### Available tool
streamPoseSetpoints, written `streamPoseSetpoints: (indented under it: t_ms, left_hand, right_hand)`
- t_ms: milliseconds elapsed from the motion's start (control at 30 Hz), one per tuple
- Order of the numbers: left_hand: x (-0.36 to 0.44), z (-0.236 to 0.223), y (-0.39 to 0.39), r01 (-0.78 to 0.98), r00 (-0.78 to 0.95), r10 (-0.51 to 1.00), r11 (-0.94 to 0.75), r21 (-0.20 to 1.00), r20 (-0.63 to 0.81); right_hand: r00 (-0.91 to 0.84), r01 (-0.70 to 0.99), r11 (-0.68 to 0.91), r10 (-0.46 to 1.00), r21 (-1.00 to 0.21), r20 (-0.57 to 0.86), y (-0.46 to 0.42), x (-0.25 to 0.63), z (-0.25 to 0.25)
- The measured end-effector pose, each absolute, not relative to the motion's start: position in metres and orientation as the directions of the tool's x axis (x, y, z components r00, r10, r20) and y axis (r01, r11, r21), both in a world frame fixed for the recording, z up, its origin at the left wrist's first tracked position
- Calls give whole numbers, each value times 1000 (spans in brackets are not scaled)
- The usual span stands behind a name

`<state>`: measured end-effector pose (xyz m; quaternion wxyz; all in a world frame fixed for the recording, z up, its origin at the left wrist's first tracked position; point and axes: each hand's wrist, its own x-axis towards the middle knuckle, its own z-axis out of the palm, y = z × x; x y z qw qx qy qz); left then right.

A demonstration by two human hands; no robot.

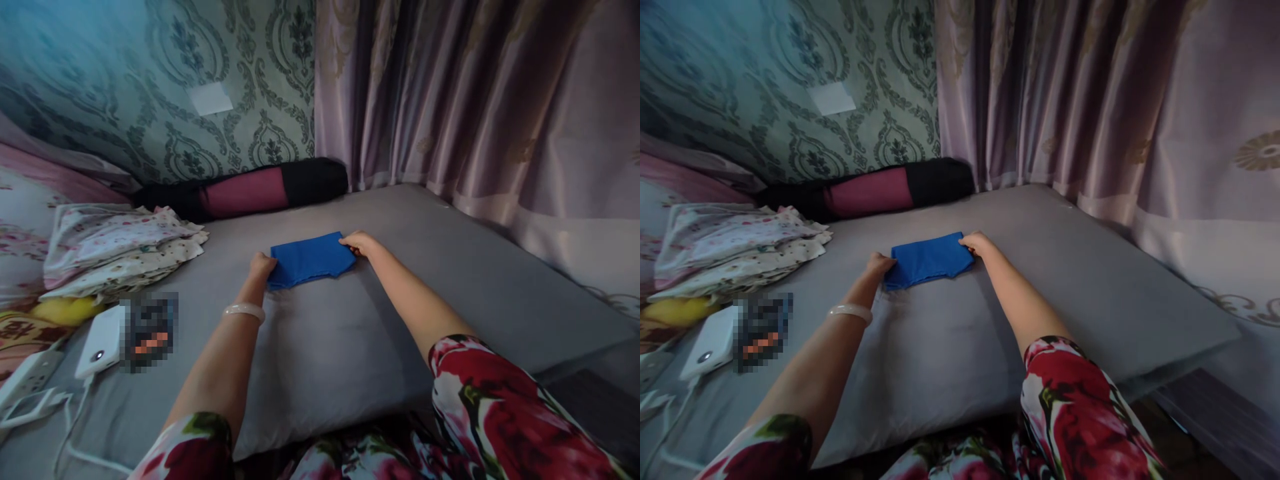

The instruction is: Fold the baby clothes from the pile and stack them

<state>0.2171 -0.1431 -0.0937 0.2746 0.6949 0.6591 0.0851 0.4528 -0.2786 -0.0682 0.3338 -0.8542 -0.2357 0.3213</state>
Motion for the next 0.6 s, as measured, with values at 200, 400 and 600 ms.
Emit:
streamPoseSetpoints:
  t_ms: [200, 400, 600]
  left_hand:
    - [217, -82, -146, 808, 123, 956, 60, 587, -267]
    - [223, -59, -160, 676, 206, 964, -18, 737, -166]
    - [251, -21, -191, 477, 309, 947, -73, 876, -90]
  right_hand:
    - [673, 132, -653, 612, -746, -416, -279, 448, -59]
    - [705, 78, -600, 598, -796, -381, -281, 449, -56]
    - [798, 96, -554, 540, -827, -269, -301, 475, -48]
